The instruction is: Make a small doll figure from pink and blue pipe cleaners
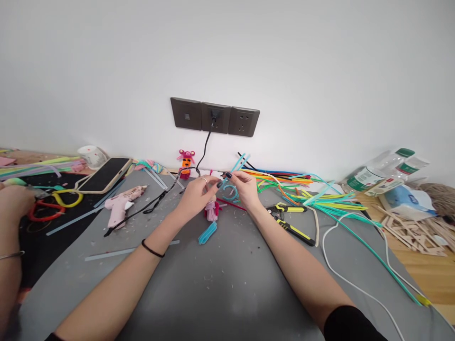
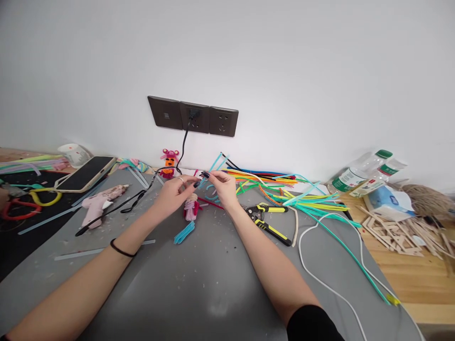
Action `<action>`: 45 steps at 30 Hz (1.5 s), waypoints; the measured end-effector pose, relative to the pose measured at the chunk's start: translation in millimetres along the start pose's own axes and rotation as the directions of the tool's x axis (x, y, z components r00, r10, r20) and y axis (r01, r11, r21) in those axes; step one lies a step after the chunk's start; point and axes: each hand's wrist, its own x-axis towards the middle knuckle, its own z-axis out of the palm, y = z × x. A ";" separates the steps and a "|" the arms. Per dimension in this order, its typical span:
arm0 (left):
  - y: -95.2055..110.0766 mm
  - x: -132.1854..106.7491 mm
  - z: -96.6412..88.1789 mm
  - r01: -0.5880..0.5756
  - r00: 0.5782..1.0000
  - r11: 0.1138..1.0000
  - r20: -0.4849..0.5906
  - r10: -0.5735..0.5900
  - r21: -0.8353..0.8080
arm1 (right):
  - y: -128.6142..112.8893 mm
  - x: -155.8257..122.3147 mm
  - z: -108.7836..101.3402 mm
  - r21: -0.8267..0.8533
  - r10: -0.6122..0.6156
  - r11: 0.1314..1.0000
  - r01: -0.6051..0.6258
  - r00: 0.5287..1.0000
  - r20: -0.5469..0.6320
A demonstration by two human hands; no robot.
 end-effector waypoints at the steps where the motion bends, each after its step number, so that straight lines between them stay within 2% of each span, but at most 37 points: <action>1: -1.3 -0.2 -0.4 -0.055 0.998 0.998 -0.029 0.056 0.036 | 0.4 1.0 -0.6 0.012 -0.002 1.000 0.003 1.000 -0.019; 4: -5.8 -1.6 2.2 -0.153 0.986 0.982 -0.056 0.160 0.108 | 0.3 0.7 1.1 0.033 0.006 0.999 -0.005 1.000 -0.017; 9: -6.2 -3.9 8.7 -0.197 0.979 0.973 -0.029 0.202 0.117 | 1.7 -3.1 5.4 0.024 0.003 1.000 -0.004 0.999 0.035; 11: -4.4 -3.4 8.0 -0.154 0.985 0.982 -0.067 0.162 0.111 | 3.1 -2.9 4.6 0.019 0.002 1.000 -0.003 0.999 0.038; 14: -2.4 -1.1 3.5 -0.024 0.986 0.997 -0.162 0.036 0.076 | 3.9 -1.9 2.5 -0.003 -0.011 1.000 0.011 0.998 0.063; 19: -3.4 2.5 -4.0 0.158 0.936 0.987 -0.316 -0.155 -0.016 | 1.8 -5.0 4.5 -0.085 -0.044 0.995 0.058 0.988 0.151; 21: -5.1 3.4 -3.7 0.194 0.917 0.979 -0.343 -0.206 -0.067 | 0.1 -8.5 6.3 -0.122 -0.103 0.985 0.123 0.982 0.158; 23: -7.2 4.1 -1.2 0.226 0.909 0.961 -0.321 -0.266 -0.157 | -2.0 -12.5 6.9 -0.208 -0.213 0.947 0.243 0.964 0.157; 26: -10.1 4.9 4.2 0.279 0.900 0.892 -0.226 -0.372 -0.357 | -5.3 -17.9 5.3 -0.386 -0.406 0.797 0.465 0.885 0.227; 28: -11.5 5.2 6.9 0.286 0.895 0.841 -0.187 -0.406 -0.459 | -7.0 -20.3 4.1 -0.438 -0.466 0.707 0.555 0.832 0.302; 29: -11.9 5.2 7.5 0.271 0.895 0.832 -0.192 -0.403 -0.484 | -7.7 -21.1 3.9 -0.445 -0.469 0.692 0.568 0.823 0.320; 32: -12.9 5.5 5.8 0.181 0.887 0.875 -0.309 -0.342 -0.449 | -8.9 -21.1 5.1 -0.436 -0.427 0.746 0.503 0.864 0.266; 35: -14.1 6.8 0.3 0.124 0.843 0.920 -0.450 -0.295 -0.371 | -9.0 -17.3 5.9 -0.342 -0.386 0.852 0.396 0.917 0.100; 38: -15.5 8.7 -4.7 0.102 0.811 0.918 -0.502 -0.300 -0.384 | -8.4 -12.1 4.3 -0.264 -0.335 0.910 0.321 0.942 -0.009; 41: -17.1 10.5 -6.7 0.067 0.806 0.887 -0.499 -0.317 -0.456 | -7.2 -9.2 2.7 -0.257 -0.320 0.915 0.310 0.947 0.004; 45: -18.8 11.5 -8.3 0.029 0.816 0.875 -0.495 -0.300 -0.483 | -3.9 -9.2 2.7 -0.326 -0.344 0.873 0.363 0.932 0.114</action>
